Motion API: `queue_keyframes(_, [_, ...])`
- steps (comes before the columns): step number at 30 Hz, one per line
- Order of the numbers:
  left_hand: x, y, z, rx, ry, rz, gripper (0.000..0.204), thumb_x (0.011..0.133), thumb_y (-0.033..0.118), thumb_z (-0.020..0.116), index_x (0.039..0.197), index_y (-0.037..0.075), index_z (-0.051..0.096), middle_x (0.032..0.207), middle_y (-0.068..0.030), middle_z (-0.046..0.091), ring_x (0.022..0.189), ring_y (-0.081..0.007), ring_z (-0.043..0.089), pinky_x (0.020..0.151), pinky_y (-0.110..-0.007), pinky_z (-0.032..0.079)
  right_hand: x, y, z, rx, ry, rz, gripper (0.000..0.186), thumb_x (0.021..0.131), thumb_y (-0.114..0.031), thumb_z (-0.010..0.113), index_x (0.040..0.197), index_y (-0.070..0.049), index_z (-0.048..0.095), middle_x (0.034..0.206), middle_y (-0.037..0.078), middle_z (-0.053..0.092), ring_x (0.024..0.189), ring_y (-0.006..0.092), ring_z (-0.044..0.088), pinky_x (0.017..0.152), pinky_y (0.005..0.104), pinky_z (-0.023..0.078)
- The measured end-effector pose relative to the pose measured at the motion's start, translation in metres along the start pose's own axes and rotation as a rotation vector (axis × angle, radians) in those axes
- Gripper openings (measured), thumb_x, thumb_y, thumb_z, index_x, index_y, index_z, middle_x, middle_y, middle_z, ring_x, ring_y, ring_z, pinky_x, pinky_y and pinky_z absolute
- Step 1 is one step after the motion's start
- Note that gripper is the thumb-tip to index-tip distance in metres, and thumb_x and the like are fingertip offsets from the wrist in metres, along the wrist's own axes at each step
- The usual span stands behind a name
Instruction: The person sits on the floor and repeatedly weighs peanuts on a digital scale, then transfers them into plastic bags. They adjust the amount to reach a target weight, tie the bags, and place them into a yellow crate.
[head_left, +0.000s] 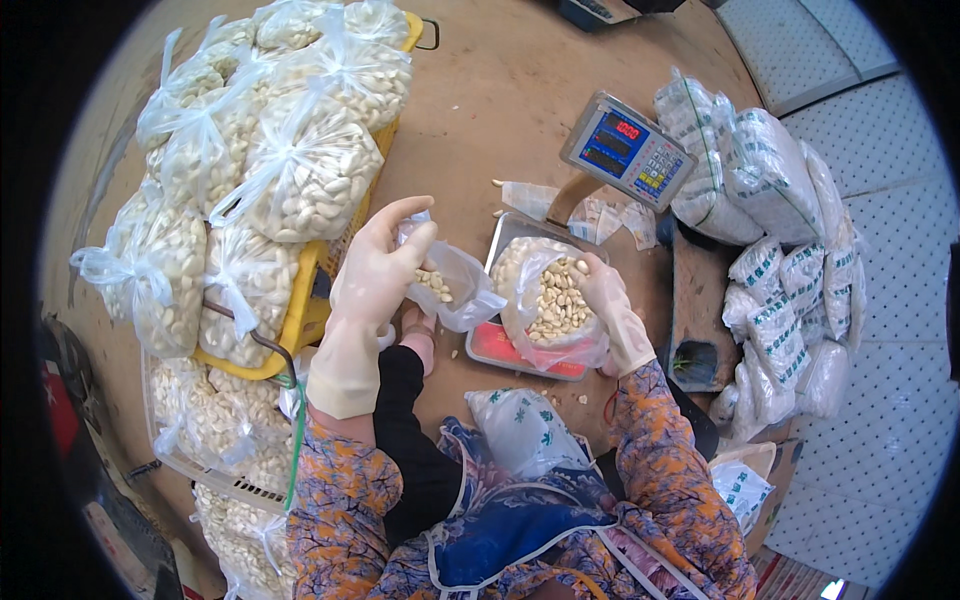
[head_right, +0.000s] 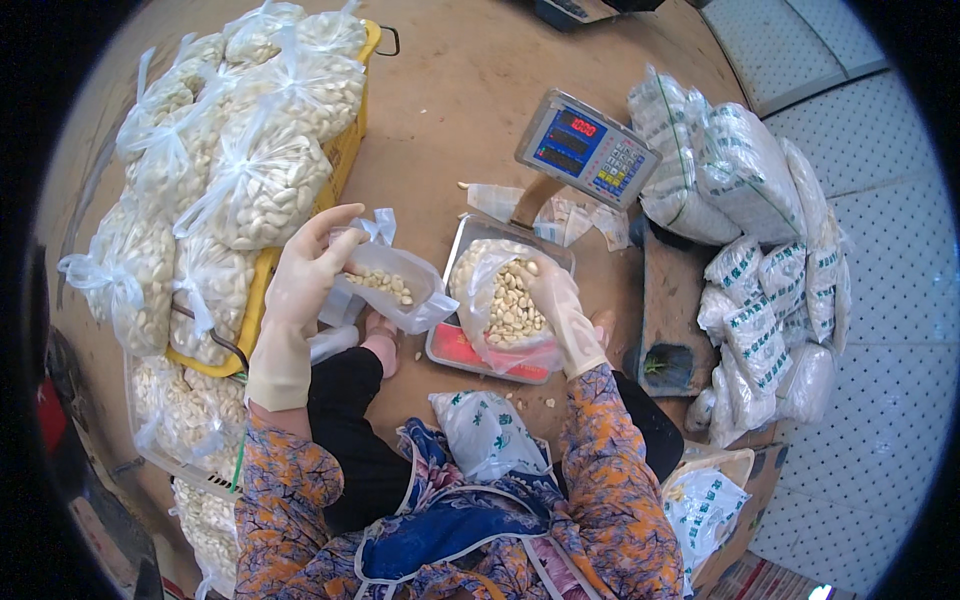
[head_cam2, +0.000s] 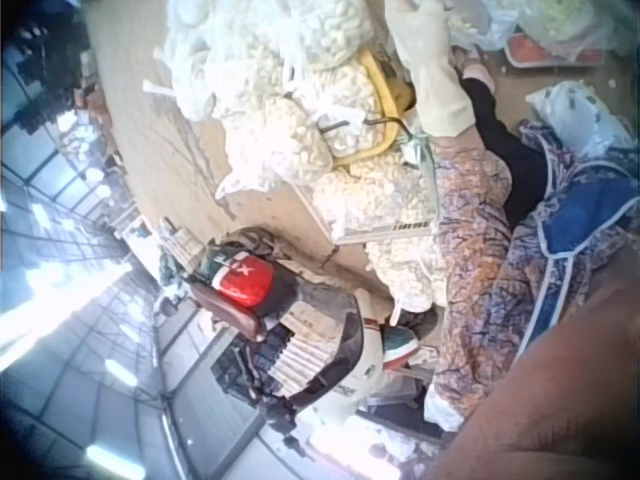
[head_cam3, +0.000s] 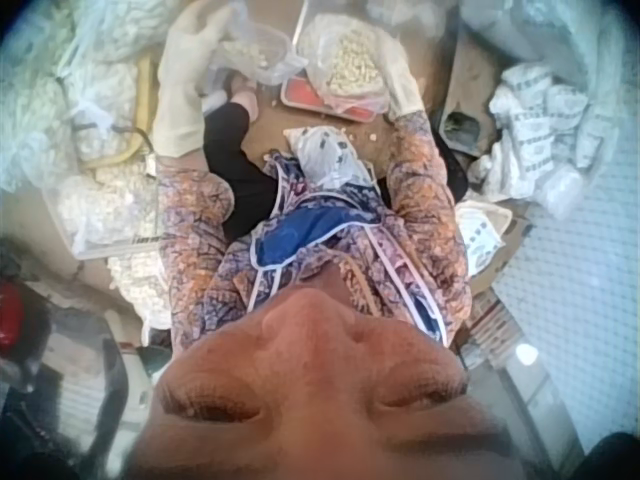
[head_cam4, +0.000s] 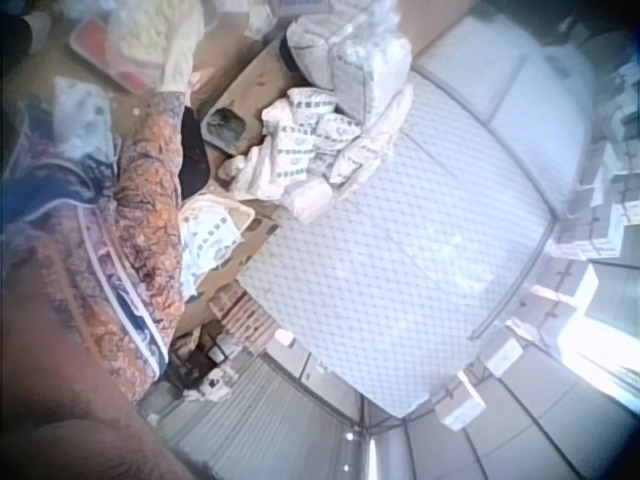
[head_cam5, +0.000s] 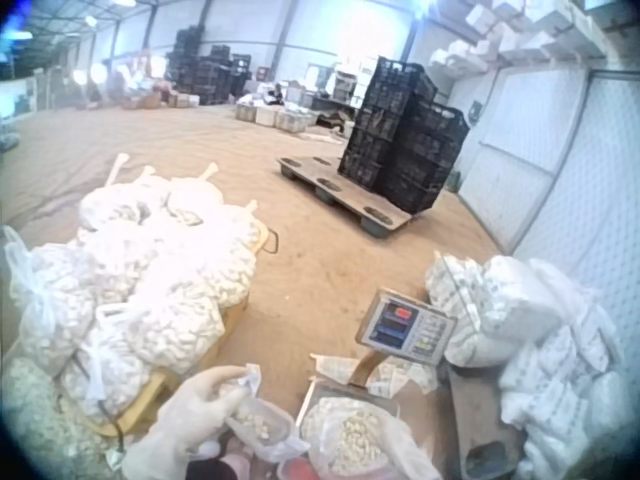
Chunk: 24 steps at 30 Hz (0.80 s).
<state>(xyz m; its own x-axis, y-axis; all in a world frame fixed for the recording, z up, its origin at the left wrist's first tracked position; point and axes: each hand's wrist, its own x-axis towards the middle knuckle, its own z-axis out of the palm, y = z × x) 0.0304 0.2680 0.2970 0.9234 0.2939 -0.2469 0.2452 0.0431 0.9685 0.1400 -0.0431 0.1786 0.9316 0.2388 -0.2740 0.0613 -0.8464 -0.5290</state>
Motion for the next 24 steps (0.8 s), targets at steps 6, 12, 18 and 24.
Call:
queue_keyframes(6, [-0.002,0.002,0.002,-0.058,-0.019,0.016,0.038,0.084,0.018,0.058,0.117,0.001,0.055,0.084,-0.0070,0.062,0.070,-0.0101,0.059,0.064,-0.024,0.046,-0.002,-0.147,0.040,0.650,-0.595,-0.053,0.025,0.080,-0.027,0.064,0.098,-0.010,0.062,0.078,0.001,0.060,0.063,0.0080,0.052,0.051,0.0241,0.041])
queue_keyframes(12, [-0.001,0.007,-0.007,-0.206,0.035,0.040,0.038,0.085,0.017,0.059,0.118,-0.002,0.052,0.090,-0.0096,0.064,0.066,-0.0099,0.056,0.062,-0.020,0.045,0.021,-0.187,0.109,0.686,-0.518,0.143,0.034,0.081,-0.028,0.064,0.107,-0.006,0.061,0.093,0.006,0.064,0.078,0.0178,0.059,0.065,0.0317,0.046])
queue_keyframes(18, [0.025,-0.005,-0.030,-0.083,0.289,0.022,0.039,0.085,0.017,0.058,0.119,-0.001,0.053,0.103,-0.0118,0.062,0.076,-0.0131,0.059,0.071,-0.026,0.047,0.010,-0.148,0.102,0.572,-0.336,-0.130,0.047,0.082,-0.023,0.064,0.119,0.004,0.051,0.115,0.015,0.058,0.107,0.0218,0.056,0.088,0.0326,0.045])
queue_keyframes(24, [0.040,-0.027,-0.012,0.433,0.388,0.265,0.042,0.082,0.018,0.060,0.119,-0.001,0.053,0.112,-0.0169,0.060,0.095,-0.0244,0.060,0.084,-0.033,0.046,-0.058,-0.026,0.024,0.643,0.350,-0.013,0.045,0.080,-0.018,0.063,0.118,0.003,0.052,0.111,0.020,0.059,0.108,0.0272,0.055,0.093,0.0314,0.042])
